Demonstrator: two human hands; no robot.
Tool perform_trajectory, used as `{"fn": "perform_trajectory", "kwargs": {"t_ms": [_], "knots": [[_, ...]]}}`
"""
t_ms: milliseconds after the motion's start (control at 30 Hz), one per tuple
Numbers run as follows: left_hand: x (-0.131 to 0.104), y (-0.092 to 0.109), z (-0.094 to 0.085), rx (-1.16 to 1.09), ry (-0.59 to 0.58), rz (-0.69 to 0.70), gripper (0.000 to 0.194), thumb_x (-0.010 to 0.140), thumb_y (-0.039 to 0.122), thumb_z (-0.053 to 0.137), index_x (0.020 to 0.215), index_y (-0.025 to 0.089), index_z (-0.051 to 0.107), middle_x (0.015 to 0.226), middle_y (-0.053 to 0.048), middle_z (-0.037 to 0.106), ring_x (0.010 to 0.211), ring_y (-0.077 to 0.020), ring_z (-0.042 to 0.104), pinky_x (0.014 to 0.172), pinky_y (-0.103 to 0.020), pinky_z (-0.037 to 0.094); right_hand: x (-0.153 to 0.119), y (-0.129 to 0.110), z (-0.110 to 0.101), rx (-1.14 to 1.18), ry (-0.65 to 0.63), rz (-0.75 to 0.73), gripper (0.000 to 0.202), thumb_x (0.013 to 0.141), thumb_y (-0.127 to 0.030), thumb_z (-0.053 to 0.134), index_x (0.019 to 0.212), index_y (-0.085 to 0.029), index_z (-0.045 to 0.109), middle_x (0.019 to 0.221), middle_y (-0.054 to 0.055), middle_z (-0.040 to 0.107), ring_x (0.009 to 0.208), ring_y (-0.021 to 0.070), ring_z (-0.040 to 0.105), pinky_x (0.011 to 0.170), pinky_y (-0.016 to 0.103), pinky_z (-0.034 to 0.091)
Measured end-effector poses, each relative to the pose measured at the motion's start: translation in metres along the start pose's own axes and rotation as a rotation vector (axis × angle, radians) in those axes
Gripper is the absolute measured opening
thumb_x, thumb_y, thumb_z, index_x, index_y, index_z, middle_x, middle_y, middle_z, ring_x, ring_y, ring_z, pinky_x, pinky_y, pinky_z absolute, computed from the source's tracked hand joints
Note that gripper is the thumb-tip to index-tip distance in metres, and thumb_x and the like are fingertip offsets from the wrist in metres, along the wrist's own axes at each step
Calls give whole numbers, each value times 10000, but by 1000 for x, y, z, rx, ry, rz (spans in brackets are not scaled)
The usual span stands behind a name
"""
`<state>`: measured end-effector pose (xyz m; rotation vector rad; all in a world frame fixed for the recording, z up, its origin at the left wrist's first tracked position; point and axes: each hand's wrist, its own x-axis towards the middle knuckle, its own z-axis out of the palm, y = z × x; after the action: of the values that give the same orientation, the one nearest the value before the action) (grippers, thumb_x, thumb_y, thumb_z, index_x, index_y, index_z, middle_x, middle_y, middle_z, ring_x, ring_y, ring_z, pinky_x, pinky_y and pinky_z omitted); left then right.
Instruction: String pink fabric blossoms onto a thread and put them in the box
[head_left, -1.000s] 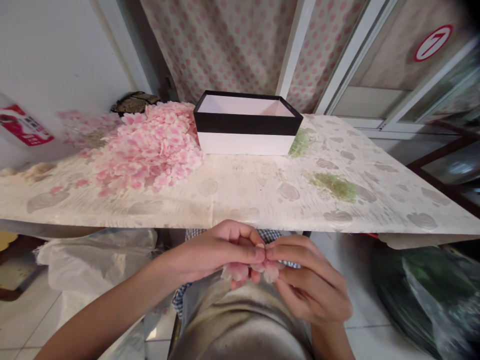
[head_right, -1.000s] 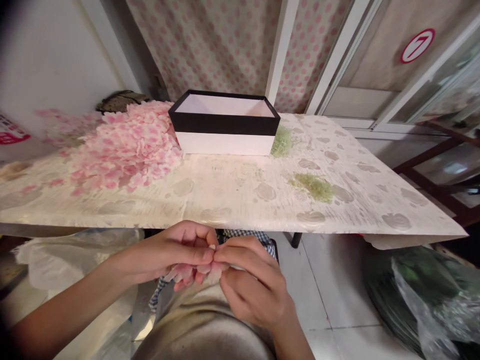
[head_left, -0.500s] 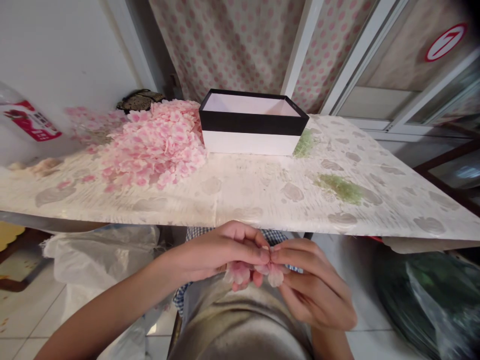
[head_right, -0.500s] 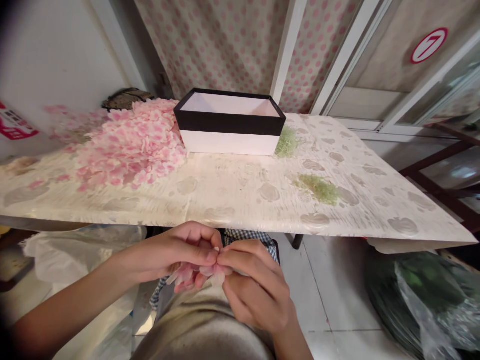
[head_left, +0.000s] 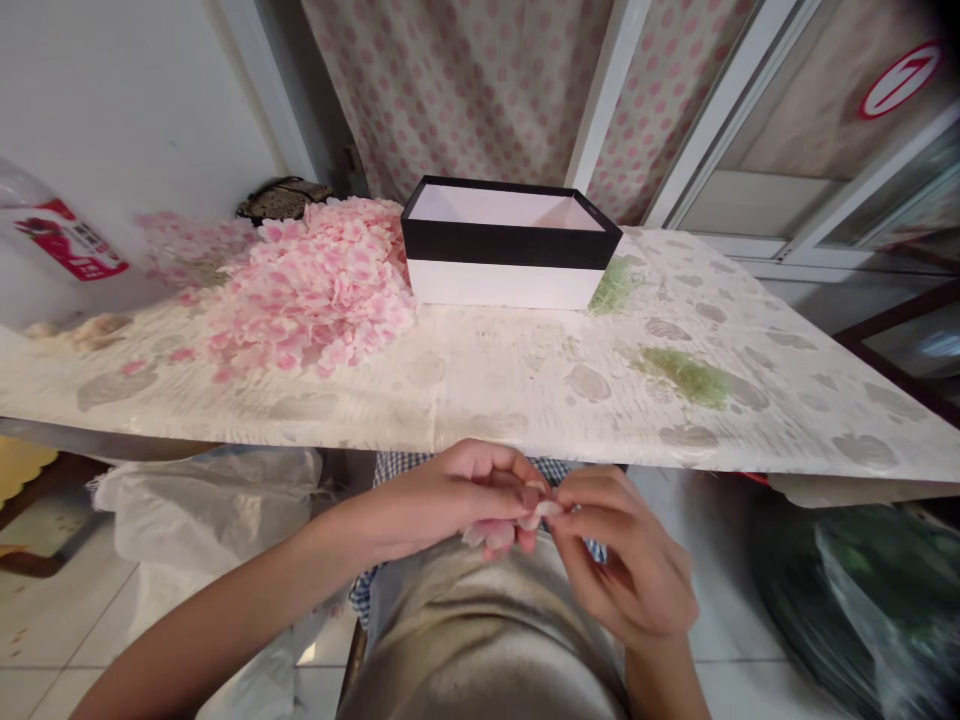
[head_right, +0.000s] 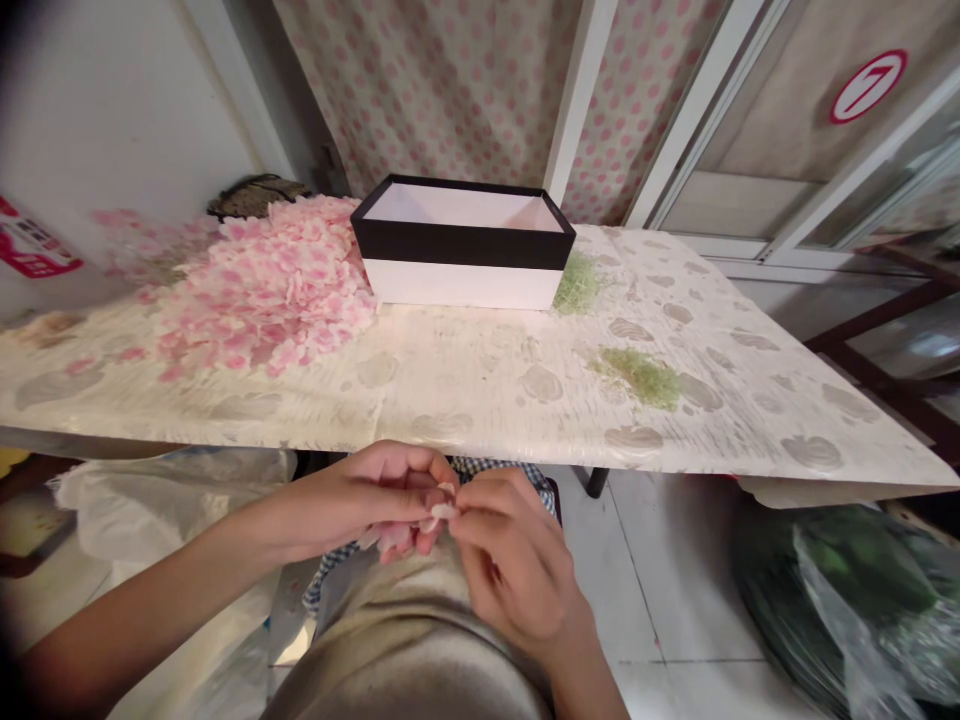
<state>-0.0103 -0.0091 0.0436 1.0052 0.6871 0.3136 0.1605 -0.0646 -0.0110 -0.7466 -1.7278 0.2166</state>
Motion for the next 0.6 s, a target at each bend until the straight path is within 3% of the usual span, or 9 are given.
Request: {"fn": "perform_trajectory", "kwargs": {"t_ms": [100, 200, 300, 400, 500, 600], "knots": [[0, -1, -1, 29, 32, 103, 185, 844, 244, 639, 983, 129, 599, 734, -6, 625, 554, -53, 490, 534, -185, 388, 1, 6, -7, 24, 36, 108, 409, 778, 41, 554, 1089, -218, 609, 854, 37, 633, 783, 180, 609, 637, 333, 532], [1, -3, -3, 121, 126, 233, 195, 884, 194, 564, 1070, 135, 561, 816, -12, 615, 615, -65, 510, 587, -201, 409, 5, 7, -18, 178, 72, 244, 263, 774, 3, 618, 896, -226, 662, 785, 14, 622, 712, 160, 593, 579, 297, 489], [2, -7, -2, 243, 222, 372, 190, 919, 187, 501, 1106, 155, 515, 885, -11, 591, 669, -75, 546, 624, -211, 451, 10, 3, -23, 460, -45, 386, 144, 777, -84, 686, 727, -213, 647, 677, -15, 560, 626, 133, 535, 534, 273, 440], [3, -13, 3, 336, 343, 520, 213, 925, 194, 499, 1137, 180, 489, 949, -24, 586, 760, -100, 599, 702, -237, 501, 11, -2, -14, 528, -143, 473, 123, 751, -154, 745, 676, -207, 665, 775, 3, 567, 736, 144, 558, 646, 303, 483], [3, -16, 11, 391, 474, 665, 218, 902, 179, 550, 1114, 199, 504, 929, -23, 622, 834, -123, 628, 789, -254, 514, 8, -2, 3, 452, -25, 545, 102, 740, -147, 755, 715, -222, 691, 984, 29, 594, 942, 173, 590, 828, 349, 501], [1, -17, 16, 359, 501, 726, 280, 857, 161, 619, 1112, 211, 513, 900, -14, 654, 842, -131, 642, 777, -242, 524, 7, -1, 15, 433, 67, 562, 106, 758, -133, 729, 756, -233, 694, 991, 28, 633, 980, 180, 618, 836, 345, 519]]}}
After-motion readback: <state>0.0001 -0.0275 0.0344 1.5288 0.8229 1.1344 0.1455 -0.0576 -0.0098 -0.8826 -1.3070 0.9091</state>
